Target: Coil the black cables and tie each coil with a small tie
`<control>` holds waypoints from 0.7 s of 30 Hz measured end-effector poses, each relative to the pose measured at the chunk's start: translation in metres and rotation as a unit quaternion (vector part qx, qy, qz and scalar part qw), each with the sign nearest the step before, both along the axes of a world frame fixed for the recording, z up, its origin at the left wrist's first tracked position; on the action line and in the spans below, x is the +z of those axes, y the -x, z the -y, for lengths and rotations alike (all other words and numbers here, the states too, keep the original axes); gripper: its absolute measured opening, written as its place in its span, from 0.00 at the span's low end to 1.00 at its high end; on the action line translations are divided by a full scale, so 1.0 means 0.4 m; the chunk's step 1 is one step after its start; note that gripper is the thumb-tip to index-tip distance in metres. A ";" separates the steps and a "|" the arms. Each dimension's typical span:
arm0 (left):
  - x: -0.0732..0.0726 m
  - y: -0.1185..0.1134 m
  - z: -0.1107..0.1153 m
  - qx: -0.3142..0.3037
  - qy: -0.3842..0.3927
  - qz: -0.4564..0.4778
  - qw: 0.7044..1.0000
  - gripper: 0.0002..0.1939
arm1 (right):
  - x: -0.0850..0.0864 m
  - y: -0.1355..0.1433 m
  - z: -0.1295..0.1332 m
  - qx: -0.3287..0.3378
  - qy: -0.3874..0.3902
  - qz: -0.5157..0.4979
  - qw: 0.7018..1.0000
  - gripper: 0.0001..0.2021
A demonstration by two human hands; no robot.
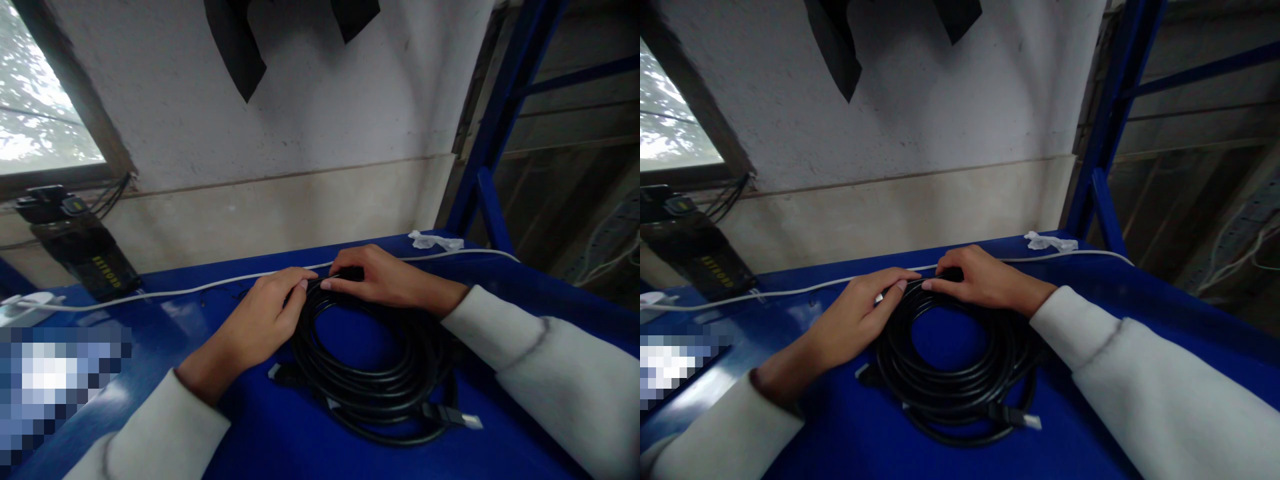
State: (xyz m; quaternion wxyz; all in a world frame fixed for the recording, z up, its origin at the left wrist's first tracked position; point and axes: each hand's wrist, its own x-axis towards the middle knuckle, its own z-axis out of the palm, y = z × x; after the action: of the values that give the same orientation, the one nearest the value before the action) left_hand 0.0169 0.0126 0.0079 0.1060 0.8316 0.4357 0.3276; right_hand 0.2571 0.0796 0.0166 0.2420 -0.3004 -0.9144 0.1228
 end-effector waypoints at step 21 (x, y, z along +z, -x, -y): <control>0.002 0.000 0.001 0.001 -0.003 -0.005 1.000 0.17 | 0.003 0.000 0.003 -0.001 0.006 0.002 1.000 0.24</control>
State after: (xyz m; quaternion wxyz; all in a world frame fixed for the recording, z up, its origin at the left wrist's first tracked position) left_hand 0.0167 0.0124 0.0088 0.1005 0.8331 0.4361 0.3250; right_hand 0.2571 0.0786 0.0177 0.2385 -0.3028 -0.9139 0.1270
